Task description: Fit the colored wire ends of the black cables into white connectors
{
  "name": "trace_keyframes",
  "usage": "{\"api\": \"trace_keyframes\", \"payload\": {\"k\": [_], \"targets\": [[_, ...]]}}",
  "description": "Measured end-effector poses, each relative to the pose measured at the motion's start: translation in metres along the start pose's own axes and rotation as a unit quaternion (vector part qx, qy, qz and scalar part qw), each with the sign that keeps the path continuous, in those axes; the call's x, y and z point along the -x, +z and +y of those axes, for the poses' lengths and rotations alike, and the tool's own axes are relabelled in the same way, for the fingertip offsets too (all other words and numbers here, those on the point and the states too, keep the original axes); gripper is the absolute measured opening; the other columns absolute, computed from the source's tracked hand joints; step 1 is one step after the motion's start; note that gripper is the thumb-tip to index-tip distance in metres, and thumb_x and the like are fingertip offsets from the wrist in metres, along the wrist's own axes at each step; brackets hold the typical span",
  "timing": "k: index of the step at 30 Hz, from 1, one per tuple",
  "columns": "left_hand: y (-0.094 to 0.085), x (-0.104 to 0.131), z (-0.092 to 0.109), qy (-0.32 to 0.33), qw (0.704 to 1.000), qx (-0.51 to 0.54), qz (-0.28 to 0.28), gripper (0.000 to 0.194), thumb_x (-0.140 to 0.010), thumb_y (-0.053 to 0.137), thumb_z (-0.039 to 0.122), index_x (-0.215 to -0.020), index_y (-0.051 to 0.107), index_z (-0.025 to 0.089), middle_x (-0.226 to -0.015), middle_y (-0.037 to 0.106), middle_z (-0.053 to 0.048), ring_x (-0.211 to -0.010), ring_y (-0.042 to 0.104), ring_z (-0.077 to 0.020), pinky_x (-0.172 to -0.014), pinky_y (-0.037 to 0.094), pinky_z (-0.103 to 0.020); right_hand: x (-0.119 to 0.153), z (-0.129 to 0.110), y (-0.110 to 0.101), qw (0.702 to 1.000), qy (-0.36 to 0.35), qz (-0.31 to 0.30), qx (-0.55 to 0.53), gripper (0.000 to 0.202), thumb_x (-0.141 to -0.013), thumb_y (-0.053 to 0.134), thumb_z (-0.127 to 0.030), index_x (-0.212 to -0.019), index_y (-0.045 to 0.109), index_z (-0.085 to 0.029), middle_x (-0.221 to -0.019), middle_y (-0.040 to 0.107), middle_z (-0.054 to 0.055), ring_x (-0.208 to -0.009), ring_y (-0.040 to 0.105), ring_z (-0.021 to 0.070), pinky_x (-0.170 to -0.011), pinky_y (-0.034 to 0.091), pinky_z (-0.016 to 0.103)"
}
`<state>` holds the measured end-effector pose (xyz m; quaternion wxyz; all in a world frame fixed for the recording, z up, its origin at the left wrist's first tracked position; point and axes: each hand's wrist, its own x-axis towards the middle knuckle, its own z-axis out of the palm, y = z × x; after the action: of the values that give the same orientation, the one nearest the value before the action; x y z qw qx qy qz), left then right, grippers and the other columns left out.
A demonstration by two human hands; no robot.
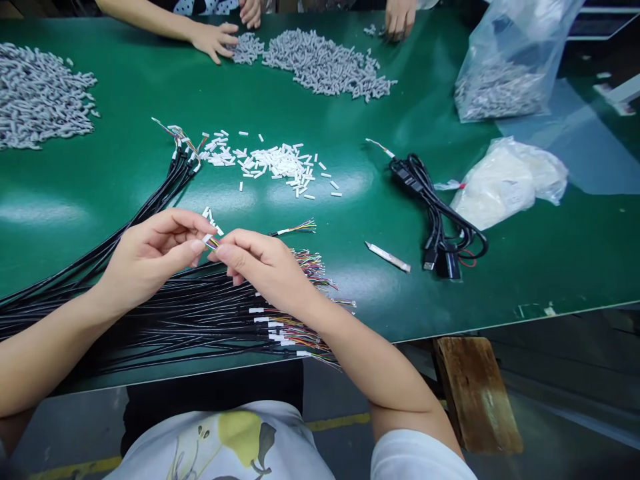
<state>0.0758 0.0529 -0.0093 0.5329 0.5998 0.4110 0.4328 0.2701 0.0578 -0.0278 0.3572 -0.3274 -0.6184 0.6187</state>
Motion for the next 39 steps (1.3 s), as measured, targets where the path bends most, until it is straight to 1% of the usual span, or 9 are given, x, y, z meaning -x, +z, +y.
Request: {"api": "trace_keyframes", "payload": {"k": [3,10,15,20,25,29,33,37,39], "targets": [[-0.001,0.002,-0.001,-0.002,1.0,-0.026,-0.017,0.011,-0.091,0.069,0.018,-0.102,0.072,0.018,-0.085,0.07,0.0,-0.068,0.063,-0.0067,-0.061,0.05,-0.016,0.0,0.001,0.001,1.0,-0.001,-0.014,0.025,0.027,-0.098,0.056,-0.038,-0.081,0.065,-0.019,-0.066,0.054,-0.005,-0.056,0.049,0.0074,-0.054,0.038,0.022],[-0.002,0.0,-0.004,-0.004,0.998,-0.062,-0.034,0.015,-0.088,0.07,0.022,-0.102,0.067,0.018,-0.082,0.065,0.001,-0.067,0.06,-0.0079,-0.063,0.051,-0.02,0.004,0.008,0.013,0.957,-0.107,0.093,0.253,0.027,-0.102,0.048,-0.03,-0.078,0.056,-0.021,-0.072,0.055,-0.002,-0.07,0.053,0.0123,-0.068,0.039,0.027],[-0.002,-0.001,-0.002,0.071,0.985,-0.159,-0.009,0.01,-0.088,0.064,0.018,-0.098,0.066,0.018,-0.08,0.068,0.0,-0.071,0.063,-0.0103,-0.064,0.051,-0.022,0.0,0.007,0.001,0.999,0.002,-0.007,0.045,0.029,-0.102,0.048,-0.037,-0.084,0.063,-0.02,-0.068,0.057,-0.004,-0.068,0.056,0.0118,-0.074,0.044,0.028],[0.002,0.003,0.001,0.124,0.976,-0.174,0.032,0.009,-0.086,0.067,0.014,-0.094,0.067,0.018,-0.077,0.068,0.001,-0.067,0.062,-0.0098,-0.062,0.05,-0.022,-0.006,0.008,-0.003,0.98,0.09,-0.079,-0.16,0.023,-0.084,0.075,-0.039,-0.079,0.068,-0.018,-0.073,0.064,-0.004,-0.062,0.055,0.0088,-0.068,0.045,0.026],[0.002,0.001,-0.014,0.025,1.0,0.004,0.007,0.031,-0.091,0.07,0.034,-0.119,0.062,0.022,-0.102,0.071,-0.004,-0.09,0.071,-0.015,-0.083,0.058,-0.028,-0.006,0.008,0.002,0.988,0.025,0.062,-0.136,0.019,-0.086,0.073,-0.04,-0.082,0.074,-0.021,-0.08,0.067,-0.002,-0.072,0.062,0.0114,-0.079,0.05,0.029],[0.006,0.001,-0.027,-0.014,0.994,-0.041,-0.102,0.054,-0.089,0.072,0.039,-0.137,0.051,0.025,-0.135,0.065,-0.012,-0.131,0.06,-0.0248,-0.111,0.048,-0.041,-0.005,-0.001,-0.006,0.972,-0.052,0.192,-0.124,0.009,-0.079,0.078,-0.032,-0.084,0.076,-0.025,-0.096,0.067,0.0,-0.093,0.06,0.0129,-0.087,0.05,0.028],[0.017,0.0,-0.016,-0.028,0.973,-0.148,-0.175,0.035,-0.096,0.06,0.035,-0.129,0.055,0.024,-0.091,0.072,-0.001,-0.083,0.07,-0.0181,-0.082,0.055,-0.035,-0.003,-0.011,-0.018,0.967,-0.02,0.179,-0.179,0.019,-0.077,0.08,-0.04,-0.08,0.071,-0.023,-0.071,0.063,-0.005,-0.061,0.05,0.0079,-0.063,0.046,0.024],[0.036,-0.013,0.012,0.004,0.968,-0.214,-0.134,0.018,-0.09,0.066,0.036,-0.1,0.062,0.022,-0.079,0.068,0.002,-0.067,0.063,-0.0143,-0.064,0.049,-0.027,0.003,-0.018,-0.027,0.969,-0.029,0.127,-0.208,0.025,-0.084,0.075,-0.046,-0.078,0.068,-0.023,-0.055,0.055,-0.008,-0.05,0.046,0.0075,-0.056,0.042,0.024],[0.045,-0.02,0.022,-0.012,0.971,-0.208,-0.121,0.017,-0.093,0.06,0.037,-0.088,0.061,0.021,-0.066,0.063,0.004,-0.055,0.057,-0.0111,-0.056,0.044,-0.025,0.008,-0.02,-0.03,0.972,-0.067,0.152,-0.164,0.02,-0.087,0.072,-0.044,-0.084,0.072,-0.024,-0.055,0.055,-0.008,-0.051,0.046,0.0078,-0.057,0.041,0.025]]}}
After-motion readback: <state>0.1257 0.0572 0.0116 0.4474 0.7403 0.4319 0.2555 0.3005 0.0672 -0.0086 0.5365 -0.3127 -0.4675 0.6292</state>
